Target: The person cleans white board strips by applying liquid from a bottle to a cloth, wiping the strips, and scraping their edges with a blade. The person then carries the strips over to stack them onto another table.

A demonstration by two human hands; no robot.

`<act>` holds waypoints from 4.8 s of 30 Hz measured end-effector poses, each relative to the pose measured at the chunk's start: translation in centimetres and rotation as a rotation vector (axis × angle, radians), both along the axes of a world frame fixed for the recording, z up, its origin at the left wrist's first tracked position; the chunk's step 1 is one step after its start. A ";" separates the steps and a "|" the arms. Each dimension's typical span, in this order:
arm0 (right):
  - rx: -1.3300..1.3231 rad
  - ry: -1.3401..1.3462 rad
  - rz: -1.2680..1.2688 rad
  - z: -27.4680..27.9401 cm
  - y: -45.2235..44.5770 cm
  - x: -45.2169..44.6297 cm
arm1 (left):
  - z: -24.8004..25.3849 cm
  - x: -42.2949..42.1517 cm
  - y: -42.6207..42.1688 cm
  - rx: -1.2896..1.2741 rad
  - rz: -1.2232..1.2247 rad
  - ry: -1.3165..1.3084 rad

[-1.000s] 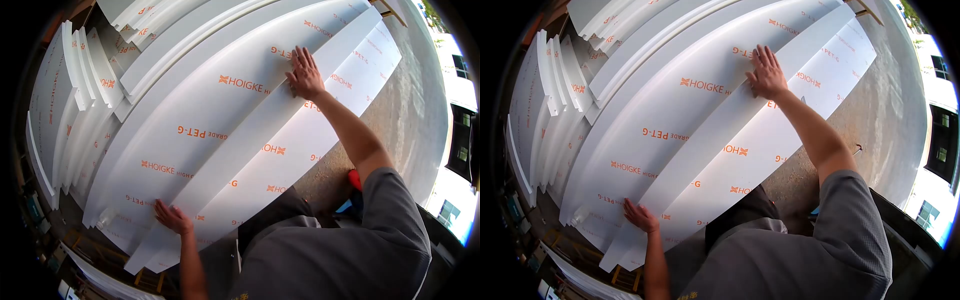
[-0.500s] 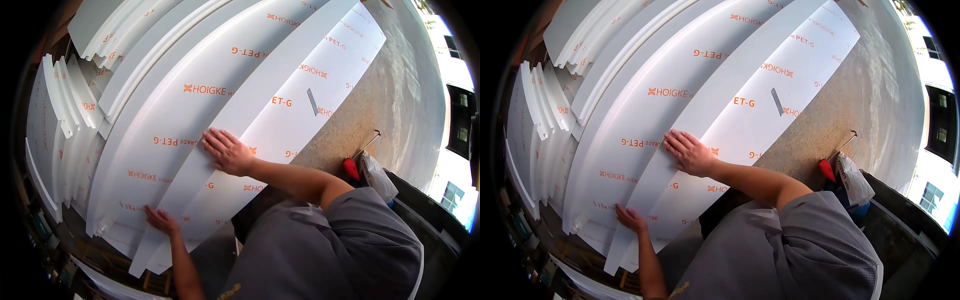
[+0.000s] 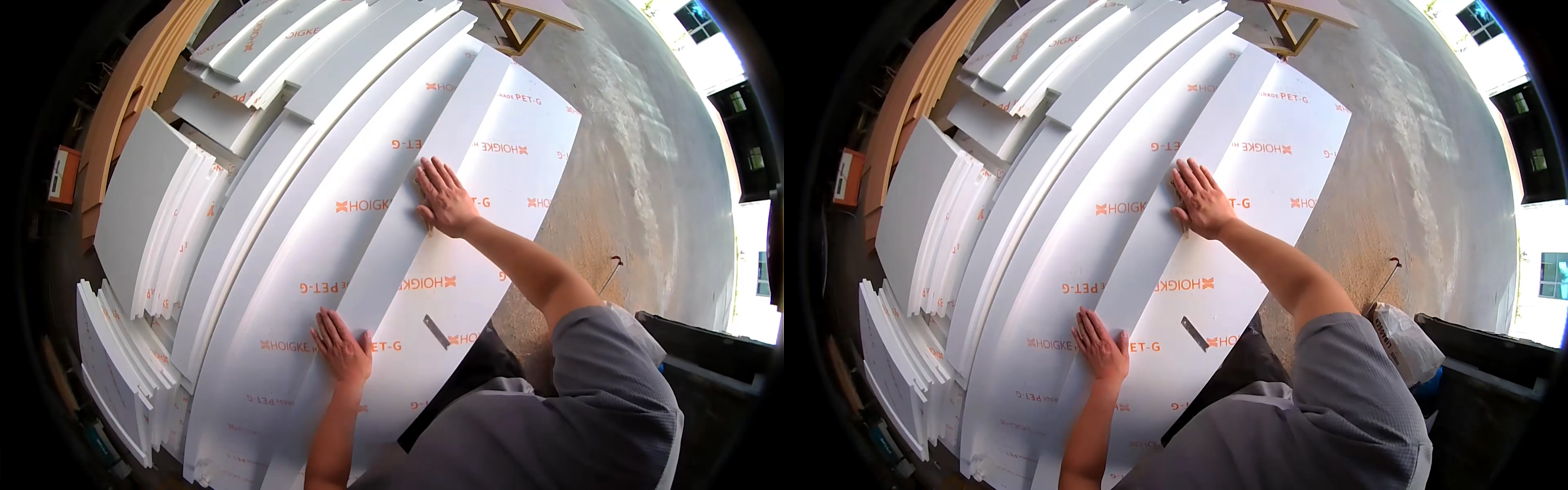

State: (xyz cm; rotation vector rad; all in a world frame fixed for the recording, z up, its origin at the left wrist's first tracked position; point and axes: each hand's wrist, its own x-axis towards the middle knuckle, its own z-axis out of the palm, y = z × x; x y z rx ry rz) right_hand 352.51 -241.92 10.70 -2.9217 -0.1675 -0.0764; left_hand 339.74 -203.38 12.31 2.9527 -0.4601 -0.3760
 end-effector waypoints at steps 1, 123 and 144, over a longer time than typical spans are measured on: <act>-0.020 -0.003 -0.032 -0.1 -3.9 2.5 | -0.2 2.0 -3.3 -0.009 -0.002 0.009; 0.089 0.282 0.121 2.1 16.6 -14.6 | 1.9 -4.9 4.4 -0.155 0.095 0.088; -0.104 -0.145 -0.413 -4.4 -38.4 20.2 | -1.5 5.4 -12.8 0.053 0.007 -0.068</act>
